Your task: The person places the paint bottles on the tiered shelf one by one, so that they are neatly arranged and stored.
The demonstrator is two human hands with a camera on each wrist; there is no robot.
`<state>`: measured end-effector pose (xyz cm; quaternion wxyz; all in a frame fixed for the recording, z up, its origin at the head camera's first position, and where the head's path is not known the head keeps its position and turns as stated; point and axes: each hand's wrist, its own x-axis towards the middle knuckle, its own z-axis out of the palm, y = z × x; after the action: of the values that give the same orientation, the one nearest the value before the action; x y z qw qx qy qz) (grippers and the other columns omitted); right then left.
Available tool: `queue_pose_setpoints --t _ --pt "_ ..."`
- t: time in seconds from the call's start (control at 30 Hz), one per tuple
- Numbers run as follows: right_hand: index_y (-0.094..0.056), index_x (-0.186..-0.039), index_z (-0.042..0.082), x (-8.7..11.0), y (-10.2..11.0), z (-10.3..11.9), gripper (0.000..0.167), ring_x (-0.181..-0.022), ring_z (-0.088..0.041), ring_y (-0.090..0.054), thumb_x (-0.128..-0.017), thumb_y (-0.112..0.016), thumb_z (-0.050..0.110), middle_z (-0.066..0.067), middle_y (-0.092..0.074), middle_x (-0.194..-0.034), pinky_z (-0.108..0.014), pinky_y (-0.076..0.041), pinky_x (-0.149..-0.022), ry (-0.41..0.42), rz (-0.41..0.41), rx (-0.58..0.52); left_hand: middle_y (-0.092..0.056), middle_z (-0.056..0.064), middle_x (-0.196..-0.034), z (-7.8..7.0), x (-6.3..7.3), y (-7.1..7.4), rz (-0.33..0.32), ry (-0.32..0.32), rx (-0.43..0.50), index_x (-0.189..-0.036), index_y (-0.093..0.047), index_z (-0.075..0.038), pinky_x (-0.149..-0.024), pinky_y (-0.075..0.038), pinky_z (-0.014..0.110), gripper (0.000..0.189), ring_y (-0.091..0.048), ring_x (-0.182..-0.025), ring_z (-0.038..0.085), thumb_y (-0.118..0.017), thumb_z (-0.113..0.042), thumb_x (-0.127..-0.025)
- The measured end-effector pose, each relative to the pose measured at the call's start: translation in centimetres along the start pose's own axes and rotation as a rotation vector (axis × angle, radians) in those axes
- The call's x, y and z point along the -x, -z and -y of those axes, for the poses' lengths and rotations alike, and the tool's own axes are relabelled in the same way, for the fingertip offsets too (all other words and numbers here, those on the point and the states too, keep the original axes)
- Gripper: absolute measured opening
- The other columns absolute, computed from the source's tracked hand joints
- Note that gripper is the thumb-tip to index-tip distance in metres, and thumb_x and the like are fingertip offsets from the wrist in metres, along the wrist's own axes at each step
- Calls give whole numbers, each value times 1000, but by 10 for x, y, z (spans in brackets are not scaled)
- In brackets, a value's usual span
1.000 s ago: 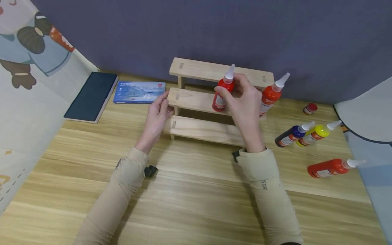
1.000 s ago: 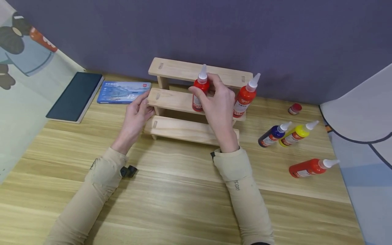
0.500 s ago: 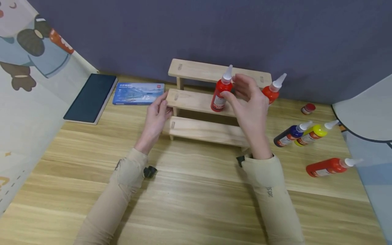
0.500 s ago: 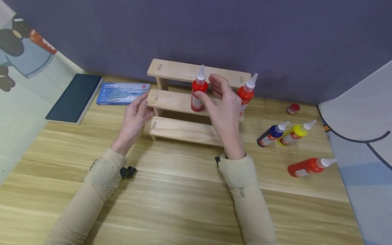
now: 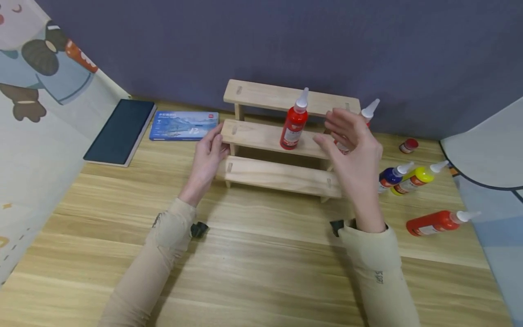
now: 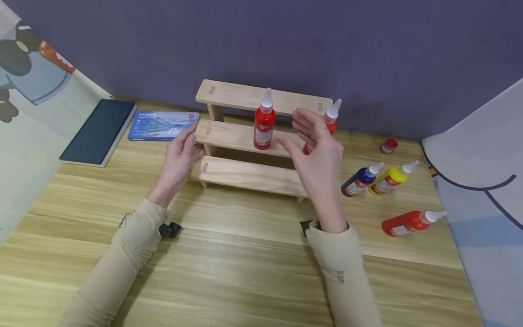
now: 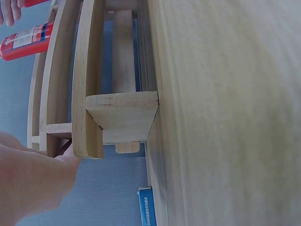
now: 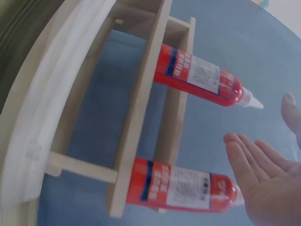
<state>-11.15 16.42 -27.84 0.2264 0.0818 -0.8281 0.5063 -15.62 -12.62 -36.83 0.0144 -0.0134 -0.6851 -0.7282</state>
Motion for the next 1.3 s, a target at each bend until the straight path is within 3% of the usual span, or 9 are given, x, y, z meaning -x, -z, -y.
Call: queue_pose_setpoints --t 0.2,0.6,0.87,1.3 --pt "-67 -141 5 11 15 2 52 -119 -12 -70 -93 -87 10 3 -74 -132 -25 -59 -103 16 -31 48 -38 25 -165 1 -1 0 -5 12 1 -166 -31 2 -120 -47 38 49 -47 -147 39 -32 -9 -118" --pt "-66 -143 5 24 39 -3 56 -120 -13 -69 -91 -85 1 1 -73 -134 -23 -58 -104 7 -53 59 -39 26 -165 0 1 1 8 15 -12 -166 -29 3 -121 -46 39 50 -48 -147 40 -32 -11 -118" --pt "-69 -137 1 26 56 -18 49 -115 -12 -71 -91 -83 -7 -10 -74 -132 -22 -59 -101 37 -142 37 -37 24 -167 -1 1 0 1 14 -20 -166 -30 2 -120 -47 38 49 -46 -149 37 -32 -11 -118" --pt "-71 -138 10 27 79 -37 47 -119 -10 -69 -94 -85 6 -4 -72 -136 -23 -58 -104 -39 -206 161 -35 24 -168 -1 3 1 7 11 -32 -167 -28 1 -121 -46 39 50 -46 -148 39 -32 -13 -119"
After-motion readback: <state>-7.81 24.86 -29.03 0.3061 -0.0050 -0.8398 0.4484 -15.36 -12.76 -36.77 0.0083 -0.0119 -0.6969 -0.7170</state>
